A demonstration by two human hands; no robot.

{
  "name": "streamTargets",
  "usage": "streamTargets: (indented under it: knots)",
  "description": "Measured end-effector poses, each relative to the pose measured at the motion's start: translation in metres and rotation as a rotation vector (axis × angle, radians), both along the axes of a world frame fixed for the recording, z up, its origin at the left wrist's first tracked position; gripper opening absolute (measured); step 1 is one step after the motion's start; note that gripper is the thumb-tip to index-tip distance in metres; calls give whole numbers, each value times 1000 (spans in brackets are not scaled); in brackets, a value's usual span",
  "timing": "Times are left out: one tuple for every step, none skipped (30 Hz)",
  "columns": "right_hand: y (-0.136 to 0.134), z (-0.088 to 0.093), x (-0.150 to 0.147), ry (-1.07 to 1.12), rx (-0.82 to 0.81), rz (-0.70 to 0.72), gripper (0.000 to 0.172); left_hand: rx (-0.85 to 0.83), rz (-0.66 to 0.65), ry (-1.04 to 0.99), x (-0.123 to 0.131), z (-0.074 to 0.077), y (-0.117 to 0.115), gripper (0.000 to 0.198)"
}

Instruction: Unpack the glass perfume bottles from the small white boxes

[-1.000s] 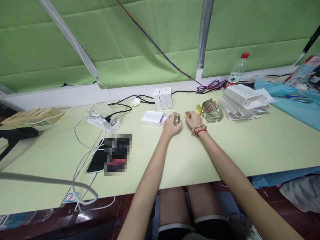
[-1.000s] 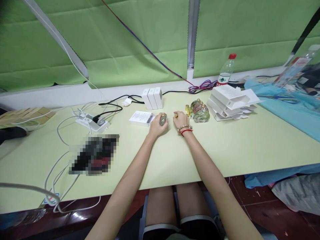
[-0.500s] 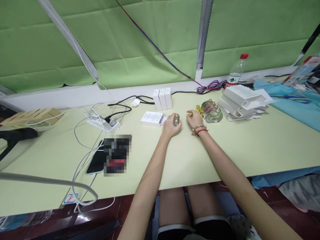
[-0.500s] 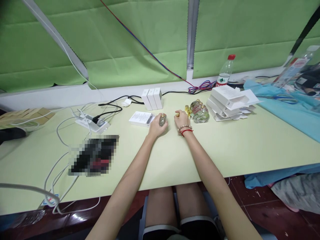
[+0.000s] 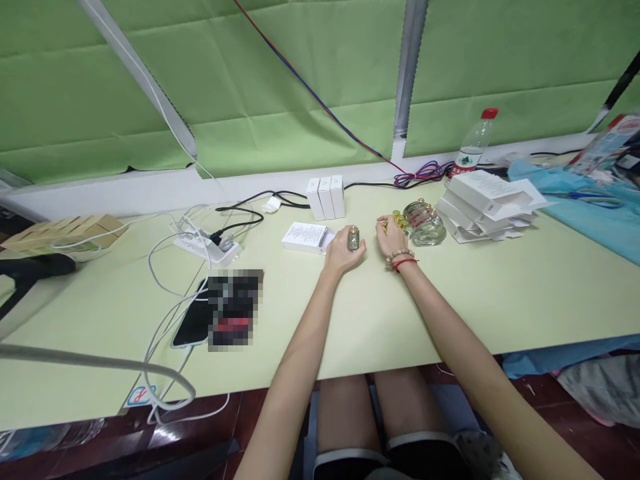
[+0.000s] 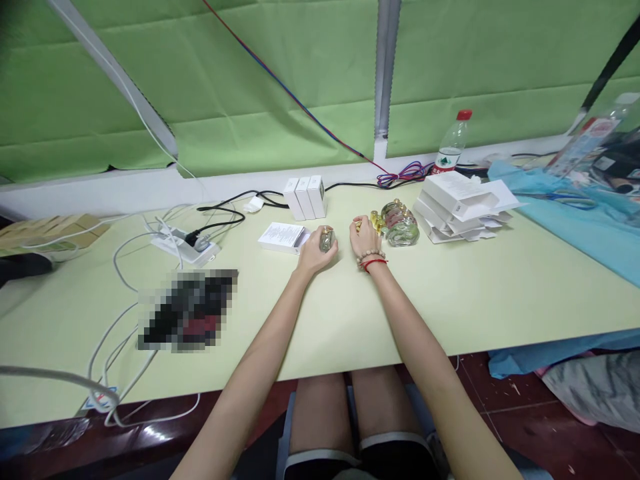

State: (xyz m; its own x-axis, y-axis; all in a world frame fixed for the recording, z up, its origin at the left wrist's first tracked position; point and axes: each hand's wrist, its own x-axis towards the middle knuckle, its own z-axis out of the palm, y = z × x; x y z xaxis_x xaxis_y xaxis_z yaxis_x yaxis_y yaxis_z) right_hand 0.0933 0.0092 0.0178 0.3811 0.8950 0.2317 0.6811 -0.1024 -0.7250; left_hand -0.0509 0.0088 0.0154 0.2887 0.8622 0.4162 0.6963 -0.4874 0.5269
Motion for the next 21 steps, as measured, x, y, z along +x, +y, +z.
streamTargets:
  knots:
    - [0,-1,0,-2,31,16,28,3,-5,-9,0,0,0,33]
    - [1,-1,0,-6,64,30,28,2,-10,-20,0,-1,1,35]
    - [1,-1,1,-14,92,44,29,-1,-11,-30,0,-1,1,38]
    - [1,-1,1,-21,109,55,29,-6,-10,-40,0,-2,2,41]
    - [1,0,1,-26,111,66,30,-10,-6,-49,0,-2,2,44]
    - [1,1,1,-27,100,73,31,-14,-2,-57,0,-2,3,47]
    - [1,2,0,-27,81,81,32,-16,2,-64,0,-3,3,49]
    - [0,2,0,-29,60,86,33,-17,2,-69,0,-3,4,51]
    - [0,3,0,-38,43,85,34,-18,0,-72,0,-3,4,53]
    - [0,4,0,-54,35,79,34,-20,-4,-72,-1,-3,4,54]
    - [0,4,-1,-73,33,69,33,-23,-7,-72,-1,-3,4,55]
    - [-1,3,0,-91,35,61,31,-27,-11,-71,-1,-3,4,55]
    - [-1,3,0,-101,39,58,29,-30,-12,-70,-1,-2,4,54]
    - [-1,2,1,-101,46,63,26,-34,-10,-67,-1,-2,4,53]
    - [-1,1,1,-94,56,74,24,-38,-7,-63,-1,-1,4,52]
    - [0,0,2,-82,66,88,22,-41,-3,-60,-1,-1,4,50]
    - [0,-1,3,-70,76,97,21,-44,0,-57,0,-1,4,48]
    - [1,-2,4,-63,85,101,21,-45,3,-55,0,0,3,47]
    - [1,-3,4,-60,92,98,21,-45,4,-54,0,0,3,46]
    - [2,-3,4,-59,94,93,21,-44,4,-55,0,0,3,46]
    - [2,-3,4,-59,93,88,21,-42,4,-56,0,0,3,45]
